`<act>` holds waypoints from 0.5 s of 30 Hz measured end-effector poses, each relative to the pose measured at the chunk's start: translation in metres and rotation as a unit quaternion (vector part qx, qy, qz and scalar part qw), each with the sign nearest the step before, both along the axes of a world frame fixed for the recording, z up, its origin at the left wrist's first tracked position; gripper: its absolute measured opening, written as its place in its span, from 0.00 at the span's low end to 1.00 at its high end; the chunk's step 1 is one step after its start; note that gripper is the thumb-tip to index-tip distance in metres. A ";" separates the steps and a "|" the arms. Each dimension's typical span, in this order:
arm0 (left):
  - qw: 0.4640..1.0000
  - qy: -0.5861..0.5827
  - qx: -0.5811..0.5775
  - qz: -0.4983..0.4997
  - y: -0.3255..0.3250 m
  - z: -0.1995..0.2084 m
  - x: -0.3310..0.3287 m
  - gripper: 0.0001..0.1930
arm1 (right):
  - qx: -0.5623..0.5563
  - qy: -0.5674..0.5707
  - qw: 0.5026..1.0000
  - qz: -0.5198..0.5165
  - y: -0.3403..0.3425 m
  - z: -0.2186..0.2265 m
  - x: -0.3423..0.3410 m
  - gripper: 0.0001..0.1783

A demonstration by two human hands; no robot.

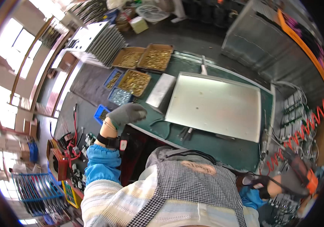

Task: Assembling electronic components onto a metal plate and securing them with screws.

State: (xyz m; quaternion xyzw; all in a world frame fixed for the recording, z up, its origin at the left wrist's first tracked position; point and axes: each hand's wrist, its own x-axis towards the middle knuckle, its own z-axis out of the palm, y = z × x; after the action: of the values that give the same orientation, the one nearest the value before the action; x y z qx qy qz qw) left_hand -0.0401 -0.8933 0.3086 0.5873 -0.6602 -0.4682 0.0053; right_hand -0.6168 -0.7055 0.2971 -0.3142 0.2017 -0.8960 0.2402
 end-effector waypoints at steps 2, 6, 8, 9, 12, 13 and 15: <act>0.995 -0.025 -0.061 0.072 -0.012 -0.008 0.041 0.15 | 0.000 0.018 1.000 0.002 -0.009 0.016 0.012 0.36; 0.980 -0.063 -0.099 0.162 -0.050 -0.031 0.103 0.17 | 0.000 0.048 0.999 -0.002 -0.025 0.044 0.037 0.35; 0.973 -0.078 -0.110 0.188 -0.084 -0.043 0.128 0.19 | -0.007 0.056 0.998 -0.008 -0.029 0.056 0.049 0.34; 0.971 -0.094 -0.139 0.172 -0.102 -0.051 0.135 0.19 | -0.008 0.062 0.998 -0.015 -0.032 0.063 0.053 0.34; 0.956 -0.079 -0.219 0.179 -0.161 -0.068 0.151 0.21 | -0.027 0.078 0.992 -0.098 -0.030 0.080 0.066 0.34; 0.951 -0.068 -0.235 0.191 -0.180 -0.073 0.149 0.22 | -0.021 0.078 0.995 -0.065 -0.027 0.086 0.070 0.33; 0.955 -0.021 -0.270 0.120 -0.217 -0.080 0.133 0.22 | -0.016 0.084 0.994 -0.069 -0.019 0.098 0.076 0.33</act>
State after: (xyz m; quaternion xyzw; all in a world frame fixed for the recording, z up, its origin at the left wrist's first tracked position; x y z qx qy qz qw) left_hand 0.0924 -1.1103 0.2287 0.6483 -0.6869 -0.2561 0.2057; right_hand -0.5403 -0.7240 0.3955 -0.3774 0.2277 -0.8842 0.1549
